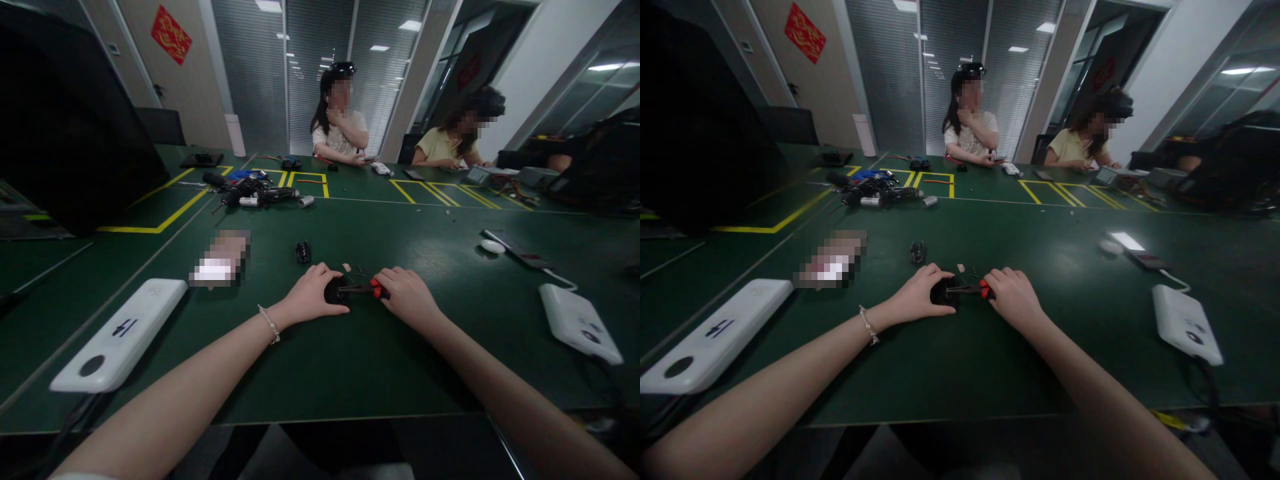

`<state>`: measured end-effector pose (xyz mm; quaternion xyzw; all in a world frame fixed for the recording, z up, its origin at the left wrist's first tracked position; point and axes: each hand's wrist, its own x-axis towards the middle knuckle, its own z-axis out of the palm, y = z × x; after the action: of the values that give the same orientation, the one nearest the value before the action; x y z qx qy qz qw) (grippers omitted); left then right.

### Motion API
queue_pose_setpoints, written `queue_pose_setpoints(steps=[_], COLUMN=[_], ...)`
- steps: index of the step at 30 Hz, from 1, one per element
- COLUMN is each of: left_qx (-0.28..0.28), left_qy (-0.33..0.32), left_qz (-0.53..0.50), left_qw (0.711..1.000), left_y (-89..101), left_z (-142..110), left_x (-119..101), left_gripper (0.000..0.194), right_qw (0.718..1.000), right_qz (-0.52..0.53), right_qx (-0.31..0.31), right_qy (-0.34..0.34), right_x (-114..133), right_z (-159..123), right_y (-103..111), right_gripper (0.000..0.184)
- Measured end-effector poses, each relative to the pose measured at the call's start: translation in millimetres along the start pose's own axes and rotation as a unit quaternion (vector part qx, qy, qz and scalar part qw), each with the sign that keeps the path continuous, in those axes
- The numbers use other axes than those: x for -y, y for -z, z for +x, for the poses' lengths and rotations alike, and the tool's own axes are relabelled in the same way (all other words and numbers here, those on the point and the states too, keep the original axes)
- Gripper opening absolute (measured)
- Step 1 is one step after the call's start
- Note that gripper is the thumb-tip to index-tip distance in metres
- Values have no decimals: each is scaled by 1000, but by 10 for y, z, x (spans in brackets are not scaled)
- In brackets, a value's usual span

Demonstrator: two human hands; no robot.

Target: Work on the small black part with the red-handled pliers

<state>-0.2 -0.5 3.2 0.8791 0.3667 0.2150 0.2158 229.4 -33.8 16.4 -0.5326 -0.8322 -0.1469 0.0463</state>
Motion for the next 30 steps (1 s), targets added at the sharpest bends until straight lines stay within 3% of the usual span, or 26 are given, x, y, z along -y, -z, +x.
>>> queue_pose_setpoints(steps=[14,21,30], left_qx=[12,8,9], left_qy=[15,10,13], left_qz=[-13,-15,-10], left_qw=[1000,1000,1000], left_y=[28,19,18], left_z=[-2,-1,1], left_x=[-28,-13,-18], left_gripper=[64,64,64], right_qw=[1000,1000,999], right_qz=[-19,-15,-41], right_qx=[-11,11,-19], right_qy=[11,-10,9], right_x=[-7,17,14], right_z=[-9,-6,-20], right_y=[6,28,47], right_gripper=[26,24,24])
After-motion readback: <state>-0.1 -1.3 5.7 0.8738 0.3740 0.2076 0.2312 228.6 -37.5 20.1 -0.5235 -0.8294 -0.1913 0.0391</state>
